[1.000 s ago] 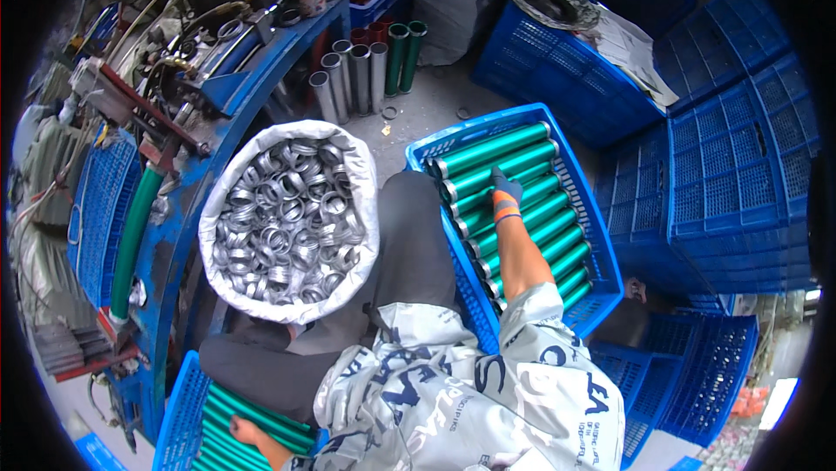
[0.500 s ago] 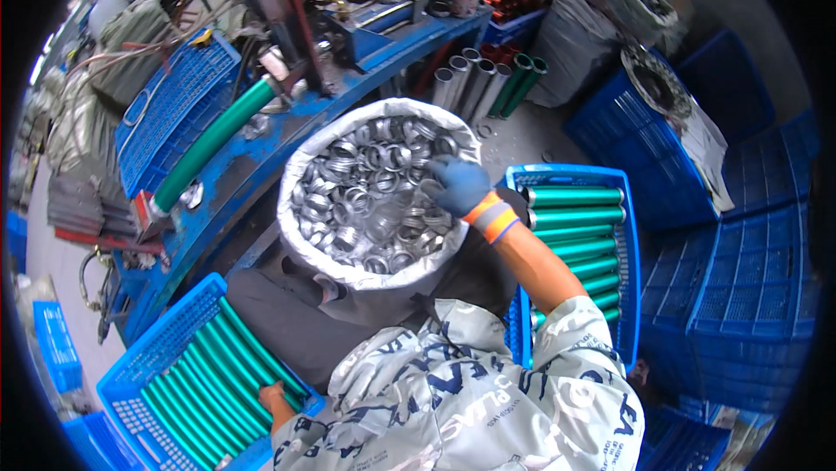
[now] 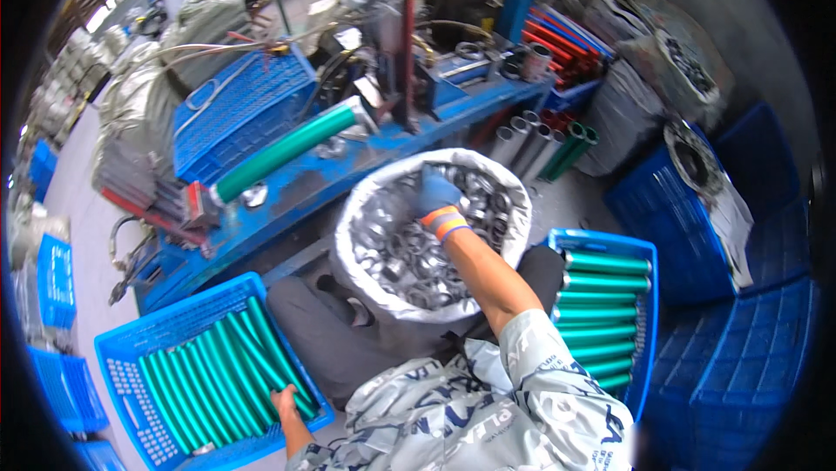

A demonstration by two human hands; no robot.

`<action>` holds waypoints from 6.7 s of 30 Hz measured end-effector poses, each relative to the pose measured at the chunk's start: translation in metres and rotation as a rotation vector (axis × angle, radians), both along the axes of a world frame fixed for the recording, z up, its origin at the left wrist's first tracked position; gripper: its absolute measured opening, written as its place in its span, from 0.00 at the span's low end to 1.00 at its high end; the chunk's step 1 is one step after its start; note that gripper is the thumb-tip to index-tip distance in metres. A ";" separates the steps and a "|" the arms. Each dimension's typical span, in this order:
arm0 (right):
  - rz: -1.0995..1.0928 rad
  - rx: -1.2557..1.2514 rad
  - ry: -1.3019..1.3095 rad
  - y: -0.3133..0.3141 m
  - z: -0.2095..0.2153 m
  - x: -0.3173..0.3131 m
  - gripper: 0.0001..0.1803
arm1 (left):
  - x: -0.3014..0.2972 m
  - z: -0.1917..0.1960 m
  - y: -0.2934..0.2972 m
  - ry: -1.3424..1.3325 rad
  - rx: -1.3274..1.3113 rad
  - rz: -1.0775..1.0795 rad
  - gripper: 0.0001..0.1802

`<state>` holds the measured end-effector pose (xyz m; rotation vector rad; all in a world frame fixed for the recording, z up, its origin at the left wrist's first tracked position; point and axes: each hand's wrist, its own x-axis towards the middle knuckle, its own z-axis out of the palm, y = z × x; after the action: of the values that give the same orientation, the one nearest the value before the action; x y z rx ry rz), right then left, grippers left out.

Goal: Assembling metal end caps onto green tubes using a pneumatic press machine and organizing them into a storage crate.

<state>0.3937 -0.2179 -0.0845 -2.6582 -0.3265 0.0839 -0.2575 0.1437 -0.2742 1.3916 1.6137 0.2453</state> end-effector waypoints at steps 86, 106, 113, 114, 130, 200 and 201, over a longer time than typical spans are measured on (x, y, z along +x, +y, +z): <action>-0.028 1.347 0.911 -0.063 0.042 -0.165 0.19 | 0.278 0.338 -0.137 -1.166 -0.014 -0.319 0.35; 0.425 1.639 0.792 -0.061 0.099 -0.184 0.54 | 0.271 0.308 -0.159 -1.302 -0.267 -0.142 0.26; 0.438 1.498 0.722 -0.061 0.092 -0.188 0.42 | 0.271 0.301 -0.159 -1.304 -0.263 -0.142 0.21; 0.447 1.492 0.717 -0.061 0.090 -0.187 0.42 | 0.271 0.300 -0.160 -1.306 -0.262 -0.140 0.21; 0.324 1.377 0.675 -0.050 0.079 -0.184 0.43 | 0.278 0.273 -0.163 -1.342 -0.210 -0.175 0.28; 0.656 1.422 0.894 0.060 0.091 -0.132 0.61 | 0.281 0.241 -0.084 -1.414 -0.322 0.073 0.25; 0.742 1.638 0.864 0.059 0.092 -0.133 0.67 | 0.281 0.242 -0.087 -1.456 -0.356 0.075 0.25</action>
<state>0.2609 -0.1587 0.0072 -0.6758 -0.6458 0.7604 0.0235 0.0566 -0.0317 0.5230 0.4233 0.7517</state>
